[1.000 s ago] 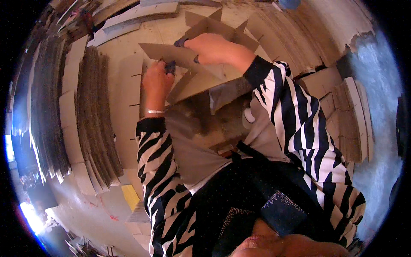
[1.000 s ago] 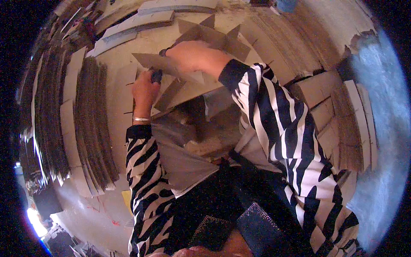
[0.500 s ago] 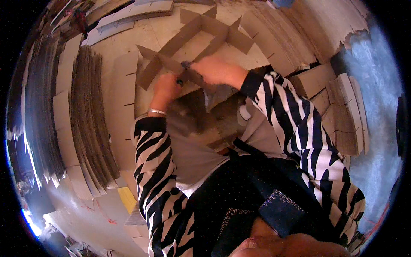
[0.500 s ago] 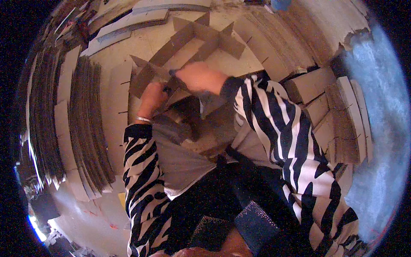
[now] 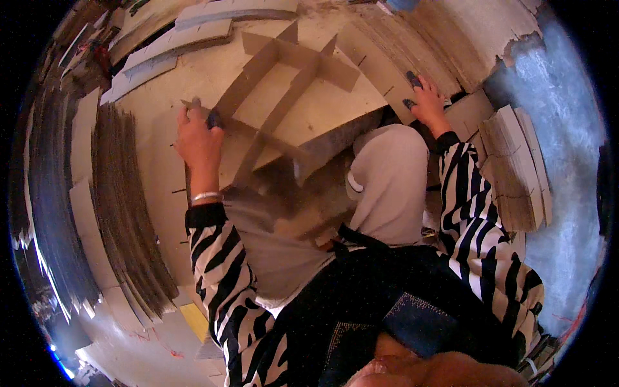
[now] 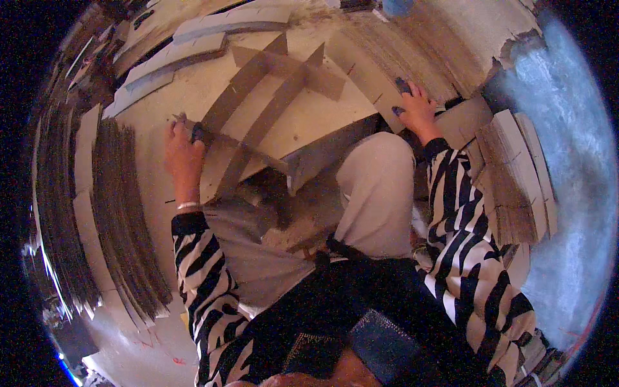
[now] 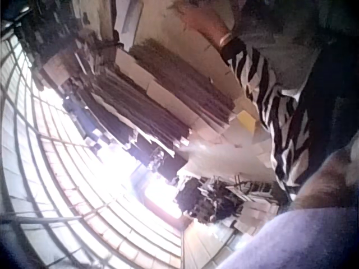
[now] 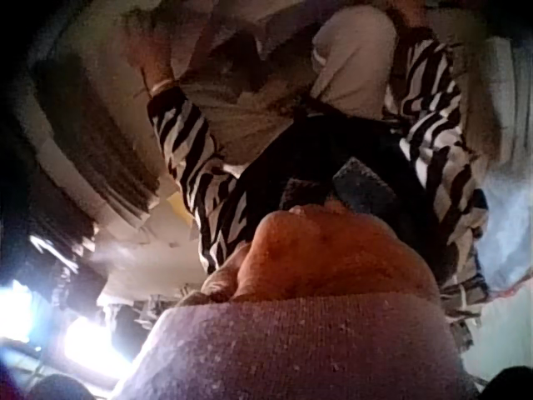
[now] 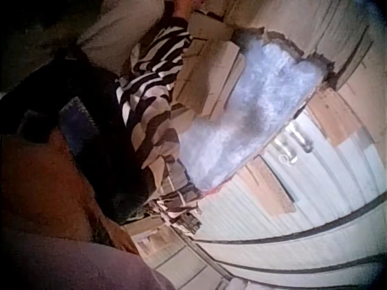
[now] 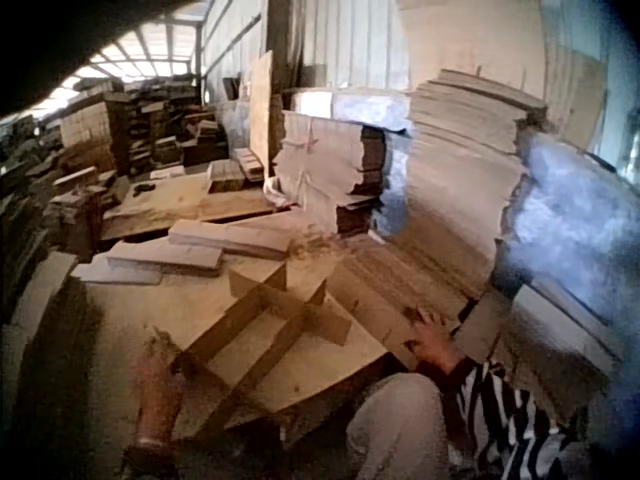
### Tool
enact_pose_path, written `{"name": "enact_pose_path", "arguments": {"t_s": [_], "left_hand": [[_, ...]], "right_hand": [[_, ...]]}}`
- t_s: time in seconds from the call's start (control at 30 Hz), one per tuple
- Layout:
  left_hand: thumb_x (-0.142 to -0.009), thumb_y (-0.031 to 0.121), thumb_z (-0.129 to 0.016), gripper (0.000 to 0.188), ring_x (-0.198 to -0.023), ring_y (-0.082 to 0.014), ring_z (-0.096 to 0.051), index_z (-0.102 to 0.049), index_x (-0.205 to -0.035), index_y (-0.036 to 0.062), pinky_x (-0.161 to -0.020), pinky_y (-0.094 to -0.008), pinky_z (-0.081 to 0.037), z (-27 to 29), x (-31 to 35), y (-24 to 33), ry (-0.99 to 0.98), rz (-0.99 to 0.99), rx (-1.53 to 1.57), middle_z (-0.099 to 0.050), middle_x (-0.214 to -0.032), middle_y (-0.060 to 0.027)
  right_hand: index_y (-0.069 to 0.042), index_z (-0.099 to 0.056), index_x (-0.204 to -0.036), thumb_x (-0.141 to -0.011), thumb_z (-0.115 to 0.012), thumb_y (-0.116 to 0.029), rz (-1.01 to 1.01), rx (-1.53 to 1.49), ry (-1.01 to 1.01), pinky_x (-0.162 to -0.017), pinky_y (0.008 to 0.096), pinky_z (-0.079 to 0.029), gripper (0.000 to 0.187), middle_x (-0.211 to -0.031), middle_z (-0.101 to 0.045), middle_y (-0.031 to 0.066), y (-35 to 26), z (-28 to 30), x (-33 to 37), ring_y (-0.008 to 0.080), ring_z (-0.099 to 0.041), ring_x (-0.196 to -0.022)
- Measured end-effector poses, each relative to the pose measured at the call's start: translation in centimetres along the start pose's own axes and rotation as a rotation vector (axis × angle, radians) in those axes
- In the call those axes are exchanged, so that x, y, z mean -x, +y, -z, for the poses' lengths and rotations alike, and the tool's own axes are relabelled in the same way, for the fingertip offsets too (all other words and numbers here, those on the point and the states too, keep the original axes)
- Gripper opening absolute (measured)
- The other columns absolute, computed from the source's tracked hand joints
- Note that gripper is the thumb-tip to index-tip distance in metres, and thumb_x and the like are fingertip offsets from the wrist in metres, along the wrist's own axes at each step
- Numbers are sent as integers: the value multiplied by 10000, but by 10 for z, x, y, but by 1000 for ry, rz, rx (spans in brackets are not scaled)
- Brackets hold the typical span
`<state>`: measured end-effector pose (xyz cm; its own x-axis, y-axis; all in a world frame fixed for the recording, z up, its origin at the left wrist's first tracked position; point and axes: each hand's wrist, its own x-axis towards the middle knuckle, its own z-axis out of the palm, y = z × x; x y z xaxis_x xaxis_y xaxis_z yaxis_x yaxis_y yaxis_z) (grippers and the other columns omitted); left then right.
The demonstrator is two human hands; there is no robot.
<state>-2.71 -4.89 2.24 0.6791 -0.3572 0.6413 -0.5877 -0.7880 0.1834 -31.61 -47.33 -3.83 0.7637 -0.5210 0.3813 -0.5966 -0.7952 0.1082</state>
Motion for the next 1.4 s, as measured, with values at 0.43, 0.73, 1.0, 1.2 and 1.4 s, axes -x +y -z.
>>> {"name": "enact_pose_path", "arguments": {"t_s": [0.43, 0.73, 1.0, 1.2, 1.4], "left_hand": [[-807, 201, -558, 210, -921, -358, -635, -592, -986, 96, -739, -470, -501, -56, -20, -18, -631, 118, -147, -672, -936, -147], [-826, 160, -528, 235, -938, -374, -625, -590, -1043, 97, -742, -492, -496, -38, -18, -9, -671, 117, -135, -668, -982, -153], [-822, 171, -546, 246, -958, -377, -624, -600, -1053, 106, -772, -492, -505, -36, -19, 0, -692, 163, -141, -662, -1016, -170], [-806, 183, -563, 228, -951, -381, -625, -595, -1015, 96, -752, -493, -508, -44, -16, -16, -726, 157, -208, -663, -997, -172], [-812, 184, -543, 221, -952, -388, -623, -598, -1007, 96, -750, -498, -505, -40, -20, -6, -731, 172, -221, -661, -993, -179]], "right_hand": [[24, -573, -938, -832, -559, -137, -72, -962, 28, -660, 383, -439, 193, -798, -597, 230, -102, 27, -120, 348, -538, -719], [7, -586, -970, -796, -591, -157, -125, -1169, 144, -734, 424, -465, 240, -879, -629, 229, -136, 25, -121, 363, -613, -823], [-45, -551, -1114, -823, -620, -117, 185, -900, -424, -774, 403, -463, 308, -901, -614, 224, -180, 74, -86, 345, -613, -880], [-54, -551, -997, -756, -584, -85, 449, -755, -257, -720, 512, -446, 245, -878, -621, 205, -181, 70, -75, 417, -588, -889], [-74, -562, -953, -723, -567, -22, 508, -721, -234, -686, 510, -464, 236, -861, -634, 173, -210, 58, -55, 401, -608, -855]]}}
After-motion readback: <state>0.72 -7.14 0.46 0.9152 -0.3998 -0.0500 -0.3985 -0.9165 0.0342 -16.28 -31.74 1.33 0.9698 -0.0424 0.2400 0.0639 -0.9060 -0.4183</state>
